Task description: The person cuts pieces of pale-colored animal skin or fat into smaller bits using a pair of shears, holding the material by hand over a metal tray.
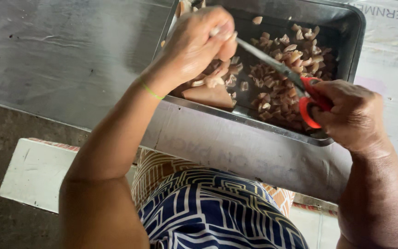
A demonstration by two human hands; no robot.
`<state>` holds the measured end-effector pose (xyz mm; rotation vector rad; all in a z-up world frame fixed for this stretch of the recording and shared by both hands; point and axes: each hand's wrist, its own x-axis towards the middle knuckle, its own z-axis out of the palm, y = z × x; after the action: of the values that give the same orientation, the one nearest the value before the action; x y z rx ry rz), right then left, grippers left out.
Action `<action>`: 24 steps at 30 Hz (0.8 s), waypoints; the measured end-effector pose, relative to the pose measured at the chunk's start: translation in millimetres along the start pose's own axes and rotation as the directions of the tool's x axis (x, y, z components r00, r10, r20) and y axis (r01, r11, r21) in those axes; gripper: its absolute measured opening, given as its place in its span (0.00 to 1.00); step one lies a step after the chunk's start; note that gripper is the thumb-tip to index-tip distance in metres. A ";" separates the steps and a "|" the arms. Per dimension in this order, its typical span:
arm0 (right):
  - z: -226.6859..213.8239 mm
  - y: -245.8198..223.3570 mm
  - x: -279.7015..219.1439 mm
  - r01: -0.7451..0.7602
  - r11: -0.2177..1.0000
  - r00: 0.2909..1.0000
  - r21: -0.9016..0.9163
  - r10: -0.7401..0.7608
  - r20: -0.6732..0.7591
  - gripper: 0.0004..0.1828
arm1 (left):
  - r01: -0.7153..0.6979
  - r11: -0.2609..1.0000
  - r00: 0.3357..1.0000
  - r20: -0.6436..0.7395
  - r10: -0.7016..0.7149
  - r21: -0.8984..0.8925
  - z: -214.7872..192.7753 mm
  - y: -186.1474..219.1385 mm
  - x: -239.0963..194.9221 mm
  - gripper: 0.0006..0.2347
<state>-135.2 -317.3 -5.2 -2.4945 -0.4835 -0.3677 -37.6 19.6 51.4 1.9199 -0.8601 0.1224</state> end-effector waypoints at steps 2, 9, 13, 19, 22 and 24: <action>-1.4 3.1 2.0 -0.052 0.997 0.998 -0.060 0.050 -0.030 0.16 | -0.141 0.966 0.990 0.032 0.137 0.218 -6.4 -10.2 -11.5 0.02; -1.7 -0.7 2.8 -0.067 0.997 0.988 -0.038 0.061 -0.142 0.18 | -0.202 0.869 0.973 0.191 0.127 0.452 -29.5 -27.7 -54.3 0.06; -0.9 -5.8 4.8 -0.105 0.993 0.988 -0.057 0.097 -0.118 0.17 | -0.139 0.885 0.989 0.106 0.102 0.445 -23.4 -34.1 -61.1 0.05; 2.6 -4.6 2.7 -0.060 0.997 0.986 0.039 0.065 -0.151 0.18 | 0.387 0.820 0.919 -0.245 -0.308 0.422 -1.1 -39.0 -69.7 0.09; 2.4 -1.5 1.0 -0.068 0.996 0.988 0.062 0.076 -0.131 0.23 | 0.316 0.774 0.948 -0.222 -0.230 0.548 0.7 -42.4 -69.0 0.06; 0.8 1.3 0.2 -0.037 0.993 0.990 0.109 0.051 -0.128 0.26 | 0.277 0.811 0.959 -0.206 -0.196 0.516 -1.1 -46.4 -64.8 0.06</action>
<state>-134.4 -317.8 -6.4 -2.3562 -0.3849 -0.4721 -57.0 65.7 -10.5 2.4991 -0.5057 0.3830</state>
